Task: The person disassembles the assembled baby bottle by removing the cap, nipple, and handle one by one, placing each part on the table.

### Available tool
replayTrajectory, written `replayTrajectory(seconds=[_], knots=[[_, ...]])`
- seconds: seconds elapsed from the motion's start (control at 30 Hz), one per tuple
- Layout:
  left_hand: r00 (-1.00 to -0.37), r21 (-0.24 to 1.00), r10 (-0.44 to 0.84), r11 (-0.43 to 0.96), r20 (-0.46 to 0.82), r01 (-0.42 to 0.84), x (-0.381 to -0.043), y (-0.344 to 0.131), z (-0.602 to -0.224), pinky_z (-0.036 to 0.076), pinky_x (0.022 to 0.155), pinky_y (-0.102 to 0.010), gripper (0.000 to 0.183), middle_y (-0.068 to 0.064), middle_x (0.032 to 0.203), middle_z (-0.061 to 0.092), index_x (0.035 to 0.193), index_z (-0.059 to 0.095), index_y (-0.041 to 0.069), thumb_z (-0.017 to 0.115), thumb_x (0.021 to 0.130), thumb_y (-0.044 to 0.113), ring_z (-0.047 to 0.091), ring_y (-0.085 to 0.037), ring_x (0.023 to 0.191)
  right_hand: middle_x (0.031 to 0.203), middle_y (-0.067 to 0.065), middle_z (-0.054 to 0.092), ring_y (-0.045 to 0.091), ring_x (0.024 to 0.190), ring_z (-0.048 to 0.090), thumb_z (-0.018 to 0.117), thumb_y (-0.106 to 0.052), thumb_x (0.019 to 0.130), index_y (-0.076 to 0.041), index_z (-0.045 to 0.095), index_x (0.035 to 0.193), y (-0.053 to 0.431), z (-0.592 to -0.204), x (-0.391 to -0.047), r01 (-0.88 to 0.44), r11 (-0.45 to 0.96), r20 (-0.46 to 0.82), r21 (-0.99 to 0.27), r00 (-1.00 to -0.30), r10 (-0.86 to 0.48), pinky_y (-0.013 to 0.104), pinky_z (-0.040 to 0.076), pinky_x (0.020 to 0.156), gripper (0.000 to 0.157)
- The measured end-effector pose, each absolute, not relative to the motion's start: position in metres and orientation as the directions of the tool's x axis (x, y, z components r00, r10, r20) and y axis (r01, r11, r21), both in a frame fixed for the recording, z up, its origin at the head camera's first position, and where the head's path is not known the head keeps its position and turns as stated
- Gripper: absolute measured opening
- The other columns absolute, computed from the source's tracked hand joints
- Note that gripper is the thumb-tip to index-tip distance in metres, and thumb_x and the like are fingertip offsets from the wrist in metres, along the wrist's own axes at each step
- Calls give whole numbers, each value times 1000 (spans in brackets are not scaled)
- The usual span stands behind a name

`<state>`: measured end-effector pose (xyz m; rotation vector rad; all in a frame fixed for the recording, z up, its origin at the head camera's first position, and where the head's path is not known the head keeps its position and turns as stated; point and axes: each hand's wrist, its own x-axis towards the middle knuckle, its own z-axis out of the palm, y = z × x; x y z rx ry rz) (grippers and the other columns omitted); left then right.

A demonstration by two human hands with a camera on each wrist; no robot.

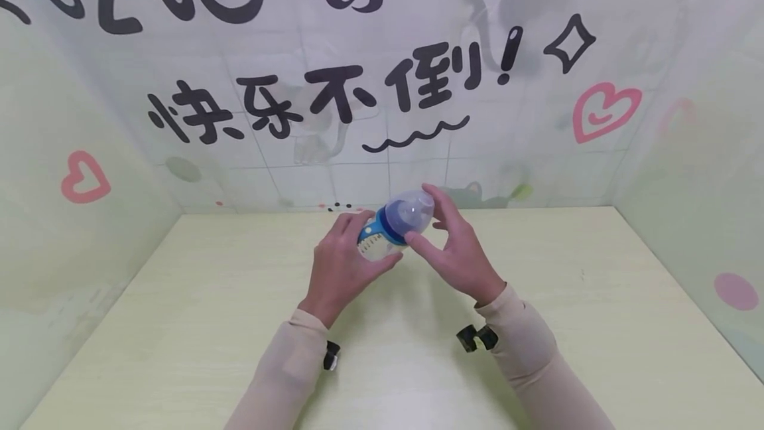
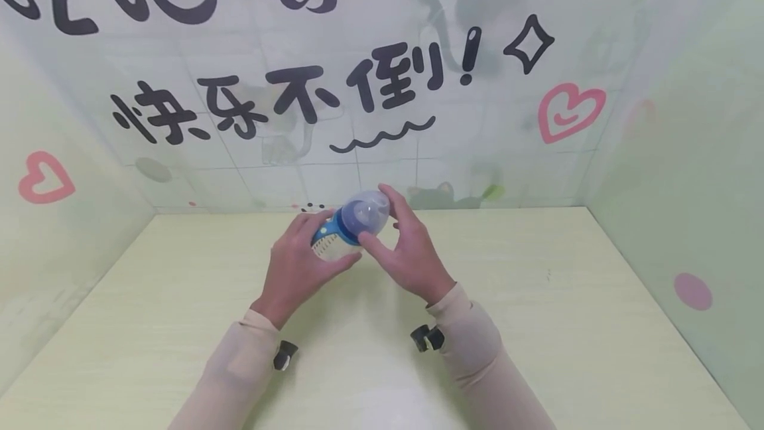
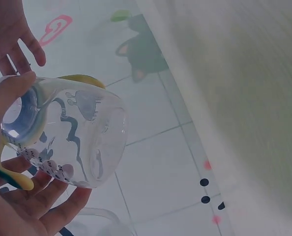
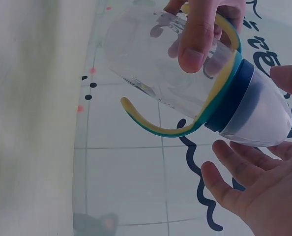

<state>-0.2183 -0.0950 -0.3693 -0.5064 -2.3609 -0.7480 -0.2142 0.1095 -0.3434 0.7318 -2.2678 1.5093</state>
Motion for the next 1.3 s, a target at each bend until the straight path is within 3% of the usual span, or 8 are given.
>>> replayTrajectory(seconds=[0.33, 1.3], knots=[[-712, 328, 214, 774, 669, 541, -216, -93, -367, 57, 62, -39, 69, -10, 110, 62, 125, 62, 9, 88, 71, 44, 64, -24, 84, 135, 17, 56, 34, 112, 59, 70, -9, 91, -9, 34, 151, 111, -341, -213, -525, 283, 470, -803, -849, -242, 54, 47, 96, 70], [-715, 285, 231, 804, 660, 522, -215, -92, -367, 58, 63, -40, 68, -12, 108, 62, 125, 62, 8, 87, 72, 44, 65, -26, 85, 132, 17, 58, 30, 113, 59, 68, -4, 92, -5, 37, 148, 110, -344, -216, -564, 275, 504, -779, -823, -262, 49, 50, 92, 64]])
